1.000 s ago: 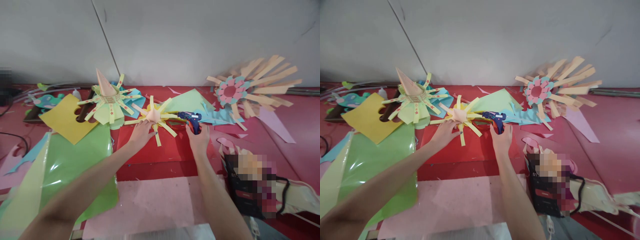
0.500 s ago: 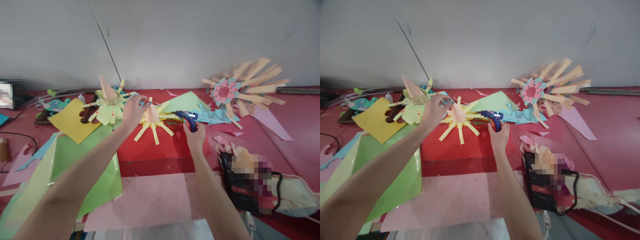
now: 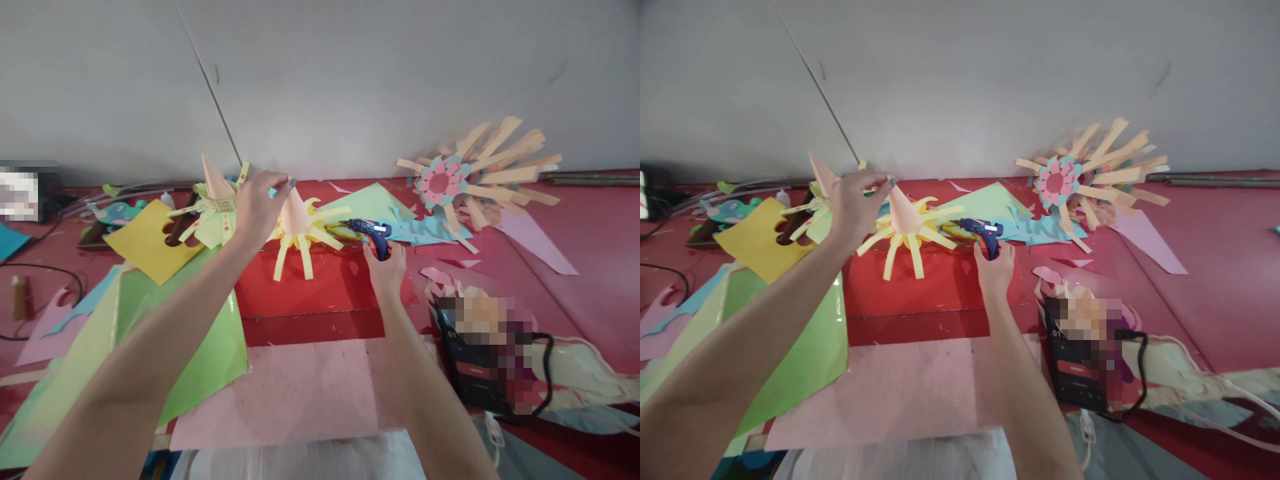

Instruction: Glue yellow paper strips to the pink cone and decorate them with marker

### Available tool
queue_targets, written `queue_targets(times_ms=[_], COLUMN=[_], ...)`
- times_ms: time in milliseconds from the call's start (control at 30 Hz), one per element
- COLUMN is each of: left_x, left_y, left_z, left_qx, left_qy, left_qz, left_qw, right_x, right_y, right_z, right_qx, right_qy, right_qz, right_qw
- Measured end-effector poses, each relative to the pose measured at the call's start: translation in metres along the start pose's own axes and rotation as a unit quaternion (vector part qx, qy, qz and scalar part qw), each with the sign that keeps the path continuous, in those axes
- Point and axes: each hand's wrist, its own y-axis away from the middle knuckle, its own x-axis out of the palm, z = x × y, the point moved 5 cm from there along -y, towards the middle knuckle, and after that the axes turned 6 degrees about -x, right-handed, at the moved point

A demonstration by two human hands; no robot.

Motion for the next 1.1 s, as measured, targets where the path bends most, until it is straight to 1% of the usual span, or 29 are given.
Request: queue_targets(times_ms=[133,333,400,467,533,633,700,767,833,933,1100], left_x=[-0.013,-0.037,-0.042,-0.042,-0.035,-0.016,-0.001,0.014,0.025,0.032,0.034], left_y=[0.003,0.015,0.016,0.015,0.012,0.012,0.014,0.018,0.021,0.024,0.025], left_z=[-0.018,-0.038,-0.041,-0.041,-0.037,-0.025,-0.012,-0.001,0.008,0.013,0.013], left_qx=[0.053,0.130,0.135,0.137,0.140,0.133,0.112,0.093,0.074,0.056,0.039], left_qy=[0.022,0.015,0.013,0.013,0.011,0.004,0.009,0.019,0.024,0.024,0.030], left_qz=[-0.028,-0.092,-0.097,-0.085,-0.061,-0.027,0.001,0.043,0.076,0.098,0.103], left_qw=[0.998,0.987,0.986,0.987,0.988,0.991,0.994,0.995,0.994,0.993,0.993], right_x=[-0.002,-0.006,-0.007,-0.009,-0.010,-0.011,-0.012,-0.013,-0.012,-0.012,-0.013], right_y=[-0.001,-0.004,-0.005,-0.005,-0.004,-0.004,-0.004,-0.004,-0.004,-0.004,-0.002], right_z=[-0.003,-0.007,-0.008,-0.009,-0.010,-0.014,-0.016,-0.016,-0.014,-0.012,-0.007], right_qx=[0.007,0.052,0.073,0.087,0.095,0.109,0.111,0.109,0.107,0.110,0.104], right_qy=[-0.014,-0.049,-0.055,-0.061,-0.071,-0.099,-0.109,-0.110,-0.108,-0.102,-0.082], right_qz=[-0.023,-0.056,-0.064,-0.074,-0.084,-0.097,-0.109,-0.116,-0.113,-0.103,-0.102], right_qw=[1.000,0.996,0.994,0.992,0.989,0.984,0.982,0.981,0.982,0.983,0.986])
